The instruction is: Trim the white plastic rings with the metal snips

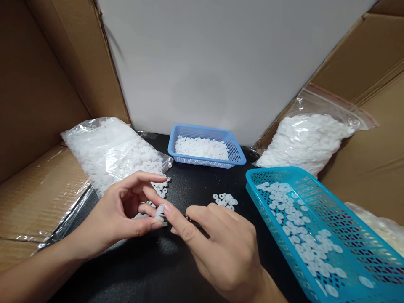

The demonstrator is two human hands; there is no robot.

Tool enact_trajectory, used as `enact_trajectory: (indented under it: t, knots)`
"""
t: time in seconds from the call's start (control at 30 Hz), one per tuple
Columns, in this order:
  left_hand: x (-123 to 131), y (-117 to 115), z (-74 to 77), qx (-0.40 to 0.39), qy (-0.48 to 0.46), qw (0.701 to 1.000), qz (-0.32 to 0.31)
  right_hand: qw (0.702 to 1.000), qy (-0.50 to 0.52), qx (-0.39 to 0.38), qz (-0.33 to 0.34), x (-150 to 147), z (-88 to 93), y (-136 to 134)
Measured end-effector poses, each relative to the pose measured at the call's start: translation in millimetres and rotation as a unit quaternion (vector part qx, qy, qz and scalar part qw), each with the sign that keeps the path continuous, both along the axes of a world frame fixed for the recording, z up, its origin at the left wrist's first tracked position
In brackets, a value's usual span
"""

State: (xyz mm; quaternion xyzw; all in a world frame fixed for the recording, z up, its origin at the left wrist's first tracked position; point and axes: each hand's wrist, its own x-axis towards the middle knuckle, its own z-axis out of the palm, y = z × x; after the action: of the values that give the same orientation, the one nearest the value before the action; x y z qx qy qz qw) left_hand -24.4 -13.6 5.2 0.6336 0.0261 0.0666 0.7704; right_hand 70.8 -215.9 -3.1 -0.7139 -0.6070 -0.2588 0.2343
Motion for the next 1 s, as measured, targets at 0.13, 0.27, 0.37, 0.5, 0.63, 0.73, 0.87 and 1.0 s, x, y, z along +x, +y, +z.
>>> enact_trajectory:
  t: [0.13, 0.27, 0.37, 0.5, 0.63, 0.73, 0.87, 1.0]
  knots:
    - [-0.4, 0.8, -1.9, 0.007, 0.004, 1.0, -0.01, 1.0, -0.002, -0.002, 0.008, 1.1, -1.3, 0.1]
    - [0.5, 1.1, -2.2, 0.005, 0.012, 1.0, -0.015, 1.0, -0.005, -0.006, 0.012, 1.5, -1.7, -0.9]
    - [0.9, 0.6, -1.5, -0.006, 0.015, 1.0, -0.021, 1.0, -0.013, -0.014, 0.016, 2.0, -2.6, -3.7]
    - [0.7, 0.3, -1.1, -0.02, 0.02, 0.999, -0.03, 0.999, -0.014, -0.027, 0.014, 2.3, -4.4, -5.3]
    - [0.8, 0.6, -2.7, -0.025, 0.024, 0.999, -0.034, 0.999, -0.022, -0.024, 0.013, 1.6, -2.2, -2.9]
    - [1.0, 0.6, -4.3, -0.021, 0.026, 0.999, -0.037, 0.999, -0.034, -0.021, 0.015, 0.9, 0.5, -1.9]
    - [-0.6, 0.2, -5.6, 0.021, 0.009, 0.999, -0.028, 1.0, 0.01, -0.002, 0.005, 0.3, -0.5, 0.1]
    - [-4.3, -0.1, -7.9, 0.108, -0.091, 0.99, 0.016, 0.974, 0.198, 0.098, -0.042, 1.3, -5.1, 8.2]
